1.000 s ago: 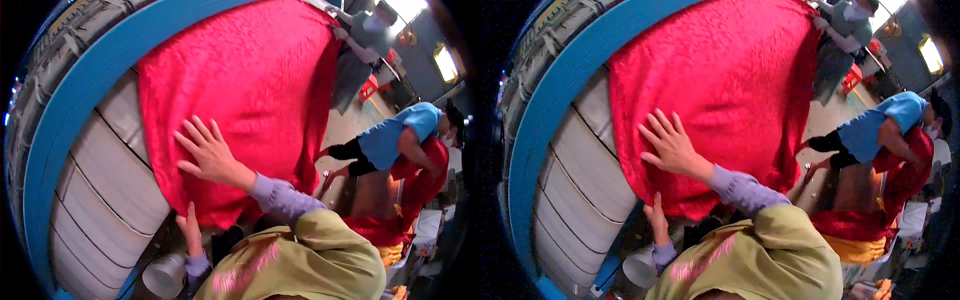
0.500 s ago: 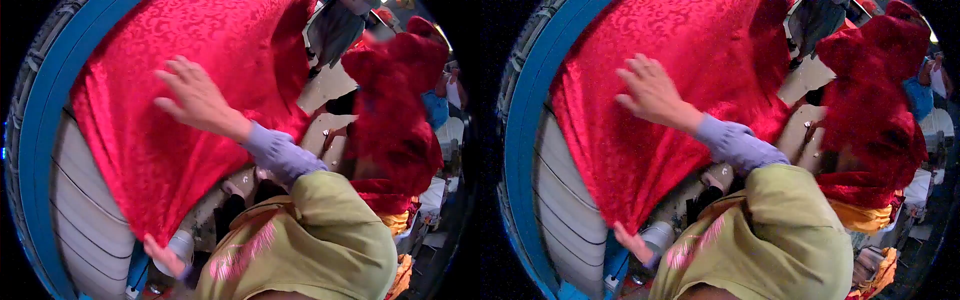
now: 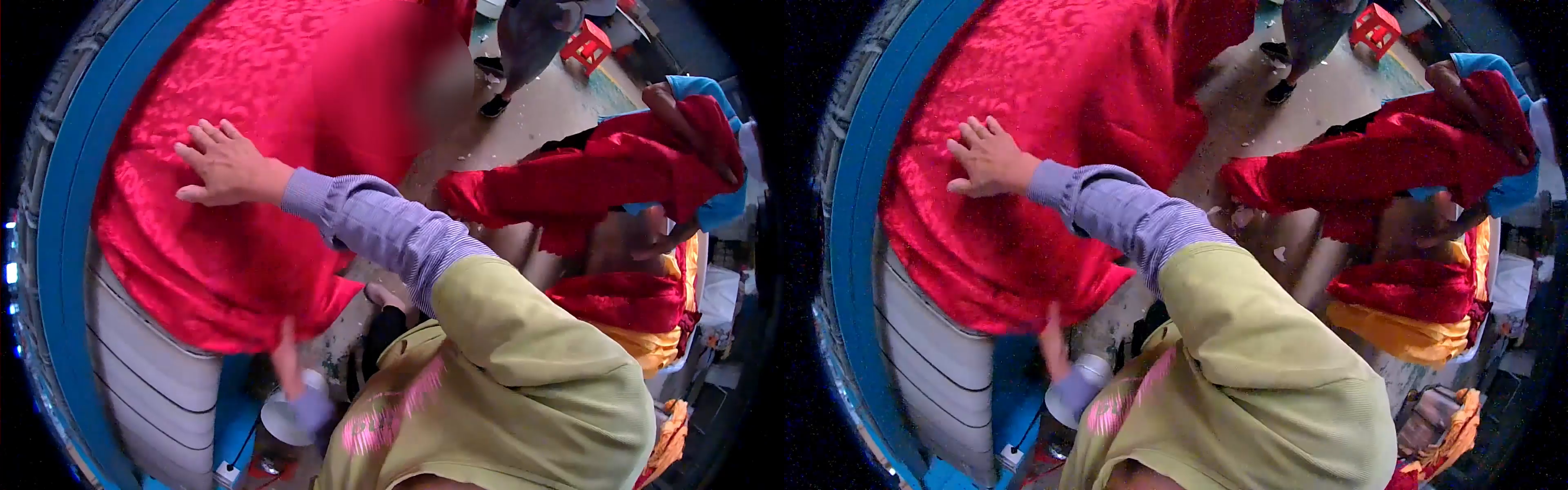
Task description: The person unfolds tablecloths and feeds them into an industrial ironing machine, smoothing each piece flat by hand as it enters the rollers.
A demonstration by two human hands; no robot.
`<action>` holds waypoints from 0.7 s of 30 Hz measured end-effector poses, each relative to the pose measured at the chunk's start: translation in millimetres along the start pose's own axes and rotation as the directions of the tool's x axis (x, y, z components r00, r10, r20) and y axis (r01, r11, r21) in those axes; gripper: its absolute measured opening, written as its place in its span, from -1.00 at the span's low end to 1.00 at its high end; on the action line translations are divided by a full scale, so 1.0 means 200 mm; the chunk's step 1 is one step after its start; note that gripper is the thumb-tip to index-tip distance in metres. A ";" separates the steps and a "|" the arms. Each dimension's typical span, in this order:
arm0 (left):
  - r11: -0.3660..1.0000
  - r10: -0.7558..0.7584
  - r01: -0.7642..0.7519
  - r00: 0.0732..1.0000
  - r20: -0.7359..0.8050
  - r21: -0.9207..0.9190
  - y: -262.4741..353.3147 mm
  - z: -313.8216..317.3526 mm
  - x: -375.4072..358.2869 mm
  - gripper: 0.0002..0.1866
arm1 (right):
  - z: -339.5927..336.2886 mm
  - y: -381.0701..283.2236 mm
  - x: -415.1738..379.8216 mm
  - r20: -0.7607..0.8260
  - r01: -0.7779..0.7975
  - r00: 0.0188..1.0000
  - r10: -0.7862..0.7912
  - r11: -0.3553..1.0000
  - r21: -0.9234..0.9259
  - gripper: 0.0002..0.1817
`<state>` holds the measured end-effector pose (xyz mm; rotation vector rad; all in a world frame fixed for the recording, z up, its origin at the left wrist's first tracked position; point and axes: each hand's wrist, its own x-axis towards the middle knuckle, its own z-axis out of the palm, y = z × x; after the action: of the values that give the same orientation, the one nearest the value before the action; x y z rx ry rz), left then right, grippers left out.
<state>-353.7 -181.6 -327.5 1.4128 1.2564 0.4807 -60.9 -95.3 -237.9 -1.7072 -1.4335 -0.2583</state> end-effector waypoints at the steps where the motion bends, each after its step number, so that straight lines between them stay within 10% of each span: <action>1: 0.984 0.178 -0.178 0.974 -0.142 0.013 -0.08 -0.18 -0.04 -0.34 | -0.01 0.00 0.00 -0.053 -0.008 0.999 0.012 0.997 0.081 -0.29; 3: 0.990 0.041 0.017 0.911 -0.409 0.137 0.14 -0.63 -0.10 -0.41 | -0.15 -0.01 -0.18 -0.131 -0.017 0.991 0.039 0.986 0.165 -0.38; 7: 0.479 0.697 -0.064 0.633 -0.336 0.875 0.71 -0.95 -0.08 -0.45 | -0.29 0.11 -0.78 -0.017 -0.127 0.991 0.132 0.975 0.182 -0.52; 9: 0.438 0.729 0.049 0.565 -0.387 0.898 0.78 -1.17 0.14 -0.46 | -0.38 0.23 -1.20 0.136 -0.342 0.937 0.322 0.926 0.159 -0.50; 13: 0.389 0.872 0.085 0.287 -0.396 0.917 0.87 -1.00 0.29 -0.52 | -0.80 0.47 -2.04 0.403 -0.924 0.304 0.864 0.369 -0.095 -0.44; 16: 0.660 0.711 -0.613 0.696 -0.097 0.435 0.98 -0.36 0.11 -0.62 | -1.10 0.45 -2.70 0.059 -0.983 -0.169 0.984 -0.173 0.061 -0.38; 18: 0.831 0.553 -0.551 0.806 0.209 -0.076 0.89 -0.04 0.11 -0.66 | -1.36 0.33 -2.91 -0.134 -0.940 -0.311 0.941 -0.283 0.190 -0.40; 21: 0.909 0.341 -0.414 0.809 0.478 0.052 0.86 0.49 0.02 -0.60 | -1.67 0.14 -3.01 -0.306 -0.880 -0.397 0.865 -0.265 0.394 -0.43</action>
<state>-198.5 -188.2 -204.0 1.7966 0.6324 0.2877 -107.1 -753.5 -436.4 -2.0025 0.8431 0.2539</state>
